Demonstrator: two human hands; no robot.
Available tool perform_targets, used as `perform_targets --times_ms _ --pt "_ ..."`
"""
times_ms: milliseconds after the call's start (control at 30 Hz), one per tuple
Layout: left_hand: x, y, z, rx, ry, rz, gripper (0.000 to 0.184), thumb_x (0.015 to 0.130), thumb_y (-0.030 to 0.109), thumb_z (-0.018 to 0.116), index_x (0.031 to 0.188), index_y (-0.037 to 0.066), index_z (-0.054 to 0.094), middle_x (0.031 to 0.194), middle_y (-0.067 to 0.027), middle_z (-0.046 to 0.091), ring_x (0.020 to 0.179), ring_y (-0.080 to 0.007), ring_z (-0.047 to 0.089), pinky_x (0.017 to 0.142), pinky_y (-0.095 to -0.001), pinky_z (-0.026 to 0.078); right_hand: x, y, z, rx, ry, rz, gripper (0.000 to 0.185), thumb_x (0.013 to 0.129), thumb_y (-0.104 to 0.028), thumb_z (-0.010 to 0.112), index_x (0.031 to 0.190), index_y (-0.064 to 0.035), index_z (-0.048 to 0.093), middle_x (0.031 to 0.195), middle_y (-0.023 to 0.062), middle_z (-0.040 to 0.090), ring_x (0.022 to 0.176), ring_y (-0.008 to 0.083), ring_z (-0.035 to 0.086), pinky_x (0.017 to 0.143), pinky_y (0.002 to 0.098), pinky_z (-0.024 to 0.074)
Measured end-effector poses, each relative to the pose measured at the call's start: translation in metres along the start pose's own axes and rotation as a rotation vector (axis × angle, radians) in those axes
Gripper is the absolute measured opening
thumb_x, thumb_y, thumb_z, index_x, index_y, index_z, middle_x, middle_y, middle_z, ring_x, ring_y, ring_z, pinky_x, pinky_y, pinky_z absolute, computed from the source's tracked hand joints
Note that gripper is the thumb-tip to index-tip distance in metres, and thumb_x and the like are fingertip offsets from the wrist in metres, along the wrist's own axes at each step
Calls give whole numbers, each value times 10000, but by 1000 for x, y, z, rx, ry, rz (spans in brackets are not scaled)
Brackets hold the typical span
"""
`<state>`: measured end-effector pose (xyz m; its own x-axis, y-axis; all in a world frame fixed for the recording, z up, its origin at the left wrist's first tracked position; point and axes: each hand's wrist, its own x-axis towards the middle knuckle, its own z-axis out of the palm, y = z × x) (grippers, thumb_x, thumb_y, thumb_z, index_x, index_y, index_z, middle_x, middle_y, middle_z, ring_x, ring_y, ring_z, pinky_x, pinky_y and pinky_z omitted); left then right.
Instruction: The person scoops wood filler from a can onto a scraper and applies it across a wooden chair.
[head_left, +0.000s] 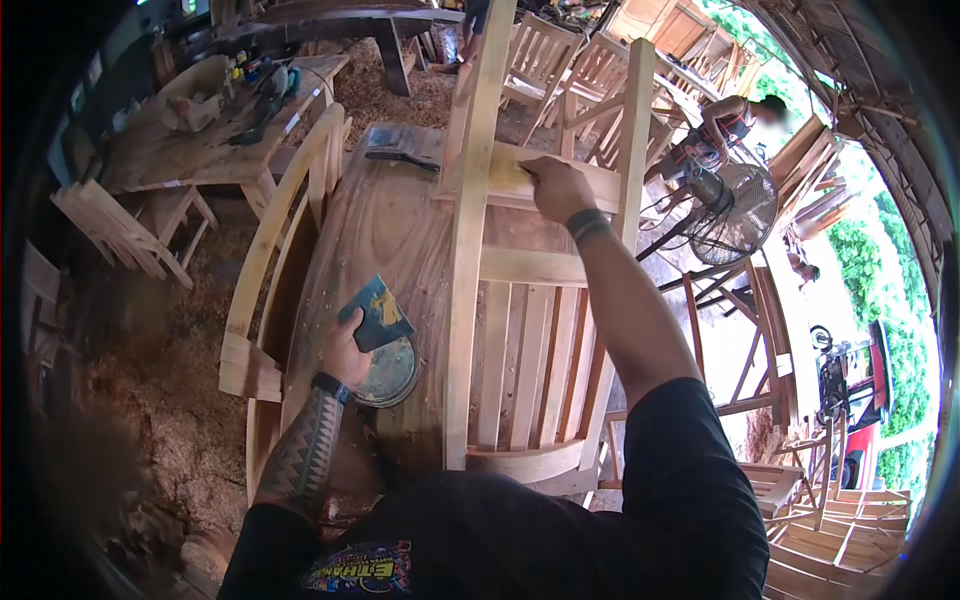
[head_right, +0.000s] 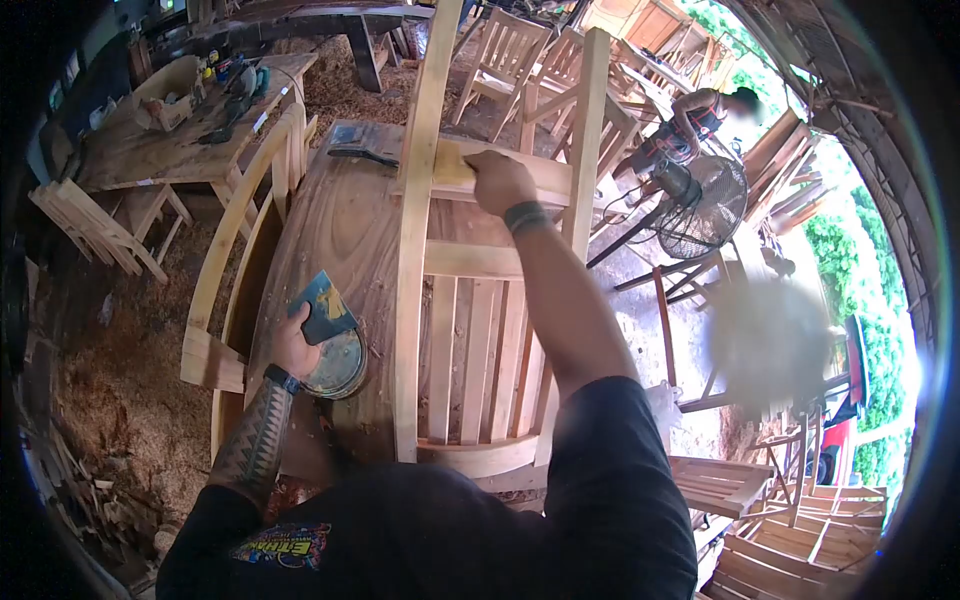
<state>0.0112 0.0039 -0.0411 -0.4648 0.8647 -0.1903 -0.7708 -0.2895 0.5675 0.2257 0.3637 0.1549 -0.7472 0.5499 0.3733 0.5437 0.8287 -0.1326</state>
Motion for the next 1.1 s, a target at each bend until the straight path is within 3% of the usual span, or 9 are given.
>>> perform_targets --times_ms 233,333,533,700,767,833,900,1033,1100 --pt "3 2 -3 34 26 -17 316 1024 208 640 1263 1 637 1228 -123 707 1158 -269 681 1038 -444 523 -8 1 -13 -139 -276 -147 389 907 -87 528 1221 -175 741 1204 99 731 1111 316 687 953 463 548" --pt "-1 3 4 30 32 -36 328 1029 220 632 1258 -14 636 1221 -127 699 1145 -267 680 1045 -436 521 12 -5 -11 -110 -66 -99 383 912 -97 533 1235 -161 727 1206 109 725 1124 319 684 949 460 550" --pt "-3 6 7 25 69 -26 324 1022 216 654 1241 -21 639 1201 -124 707 1122 -273 690 1026 -445 524 24 -45 15 -177 -12 51 383 882 -68 545 1235 -114 686 1147 127 703 1069 350 683 914 487 545" --pt "2 1 -5 -18 61 -40 306 1020 203 657 1234 -16 645 1200 -119 710 1117 -272 694 1005 -440 530 -17 -57 39 -238 46 -42 423 879 -97 560 1290 -135 652 1163 77 668 1097 315 652 935 472 533" --pt "20 -12 -52 623 -4 228 304 1024 203 649 1233 -19 644 1204 -120 710 1123 -274 693 1010 -437 532 -32 -53 43 -250 73 -114 438 881 -109 569 1309 -145 651 1169 55 669 1119 302 642 965 464 520" --pt "19 -15 -55 631 -10 218 301 1028 203 642 1232 -18 644 1211 -121 709 1133 -274 691 1018 -437 532 -45 -44 43 -250 148 -209 432 887 -119 573 1308 -153 666 1174 36 679 1148 290 635 1004 451 505" --pt "5 1 -11 15 43 -57 298 1031 205 637 1234 -14 645 1223 -122 709 1149 -271 686 1027 -440 532 -44 -26 30 -267 -36 -298 384 890 -144 589 1248 -205 714 1165 -4 693 1170 240 619 1044 455 475" --pt "5 0 -6 -17 4 -14 314 1035 211 629 1266 -3 632 1255 -122 700 1174 -271 676 1056 -449 519 -22 -13 -26 -495 -372 -410 374 906 -142 581 1175 -322 768 1234 -57 702 1271 220 585 1099 478 435" --pt "7 -2 -11 -38 -5 -17 323 1036 209 629 1290 9 623 1267 -120 695 1183 -273 671 1062 -456 514 -1 -4 -43 -551 -269 -535 379 915 -154 581 1151 -381 773 1257 -86 689 1293 206 563 1128 506 415"
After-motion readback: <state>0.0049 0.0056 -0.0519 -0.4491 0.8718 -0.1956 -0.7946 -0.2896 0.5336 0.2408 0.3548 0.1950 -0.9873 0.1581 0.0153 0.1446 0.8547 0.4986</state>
